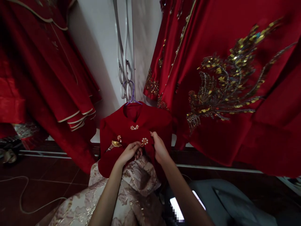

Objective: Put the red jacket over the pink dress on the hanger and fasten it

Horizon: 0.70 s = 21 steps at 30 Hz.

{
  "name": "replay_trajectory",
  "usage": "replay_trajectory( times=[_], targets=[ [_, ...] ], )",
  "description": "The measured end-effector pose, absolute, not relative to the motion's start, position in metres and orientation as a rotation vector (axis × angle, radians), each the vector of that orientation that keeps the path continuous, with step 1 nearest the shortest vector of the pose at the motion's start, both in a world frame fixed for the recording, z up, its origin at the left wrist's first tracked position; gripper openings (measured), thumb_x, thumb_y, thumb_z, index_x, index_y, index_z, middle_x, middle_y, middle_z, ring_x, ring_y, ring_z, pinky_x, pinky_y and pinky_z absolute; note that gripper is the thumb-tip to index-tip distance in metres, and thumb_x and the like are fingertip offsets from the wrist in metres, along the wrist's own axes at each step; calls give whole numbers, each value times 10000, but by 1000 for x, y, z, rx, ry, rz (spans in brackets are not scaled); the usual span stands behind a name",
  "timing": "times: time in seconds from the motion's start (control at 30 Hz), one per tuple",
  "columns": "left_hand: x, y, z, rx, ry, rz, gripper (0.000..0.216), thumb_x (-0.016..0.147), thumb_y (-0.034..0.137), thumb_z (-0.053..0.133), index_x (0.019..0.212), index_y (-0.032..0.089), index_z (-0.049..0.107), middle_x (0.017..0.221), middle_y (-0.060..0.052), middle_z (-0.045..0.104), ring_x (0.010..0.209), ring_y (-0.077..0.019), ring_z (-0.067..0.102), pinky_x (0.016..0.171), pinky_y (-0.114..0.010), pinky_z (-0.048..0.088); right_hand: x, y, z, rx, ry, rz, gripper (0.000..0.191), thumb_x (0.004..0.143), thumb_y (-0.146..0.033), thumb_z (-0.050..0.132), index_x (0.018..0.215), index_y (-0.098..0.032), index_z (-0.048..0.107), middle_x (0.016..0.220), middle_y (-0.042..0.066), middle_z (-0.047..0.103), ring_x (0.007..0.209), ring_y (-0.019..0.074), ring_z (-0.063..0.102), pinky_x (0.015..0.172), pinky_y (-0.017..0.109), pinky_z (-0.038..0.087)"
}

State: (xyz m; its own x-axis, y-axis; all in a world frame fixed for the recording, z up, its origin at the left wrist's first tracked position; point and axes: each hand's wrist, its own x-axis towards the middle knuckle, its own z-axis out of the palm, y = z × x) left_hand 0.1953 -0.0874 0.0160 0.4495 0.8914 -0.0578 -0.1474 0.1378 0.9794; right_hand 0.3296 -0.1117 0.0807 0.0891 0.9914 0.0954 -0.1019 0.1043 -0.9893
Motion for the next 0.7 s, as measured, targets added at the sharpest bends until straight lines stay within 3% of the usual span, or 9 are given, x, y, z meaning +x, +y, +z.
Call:
replay_trajectory(
  times=[0.13,0.27,0.4,0.5,0.6,0.7],
  targets=[
    [184,-94,26,1008,712,977,592,751,688,410,885,132,563,622,-34,596,500,-113,551,443,-211,430,318,-119,66,-1096,-1365,896,146,778,-297,378,762,-230,507,648,-1,614,622,173,593,563,274,461],
    [182,-96,29,952,671,1118,633,753,716,346,821,130,575,616,-42,576,532,-132,557,450,-230,450,315,-123,48,-1227,-1556,592,123,754,-239,475,874,-227,504,741,6,616,694,175,588,665,289,452],
    [182,-102,22,1023,696,1311,350,710,506,586,760,169,507,608,31,494,491,-85,474,456,-213,438,320,-122,45,-1277,-1579,375,235,720,-221,538,951,-205,498,826,44,591,753,193,563,715,331,457],
    [180,-107,19,1148,918,1528,256,706,389,618,714,185,464,576,60,430,483,-68,418,497,-200,422,317,-126,52,-1265,-1613,213,194,722,-214,555,914,-204,532,876,68,573,790,206,534,747,361,453],
    [178,-109,20,1170,1322,1843,217,759,393,577,751,183,519,624,32,483,575,-91,470,569,-207,423,304,-130,57,-1212,-1634,333,113,776,-220,522,885,-218,550,822,53,575,717,178,542,660,323,479],
    [177,-109,25,1104,1475,2005,236,802,410,536,850,181,565,749,-9,572,672,-111,528,638,-225,442,285,-127,54,-1130,-1644,581,213,790,-280,548,995,-222,536,864,61,594,726,172,577,587,293,507]
  ],
)
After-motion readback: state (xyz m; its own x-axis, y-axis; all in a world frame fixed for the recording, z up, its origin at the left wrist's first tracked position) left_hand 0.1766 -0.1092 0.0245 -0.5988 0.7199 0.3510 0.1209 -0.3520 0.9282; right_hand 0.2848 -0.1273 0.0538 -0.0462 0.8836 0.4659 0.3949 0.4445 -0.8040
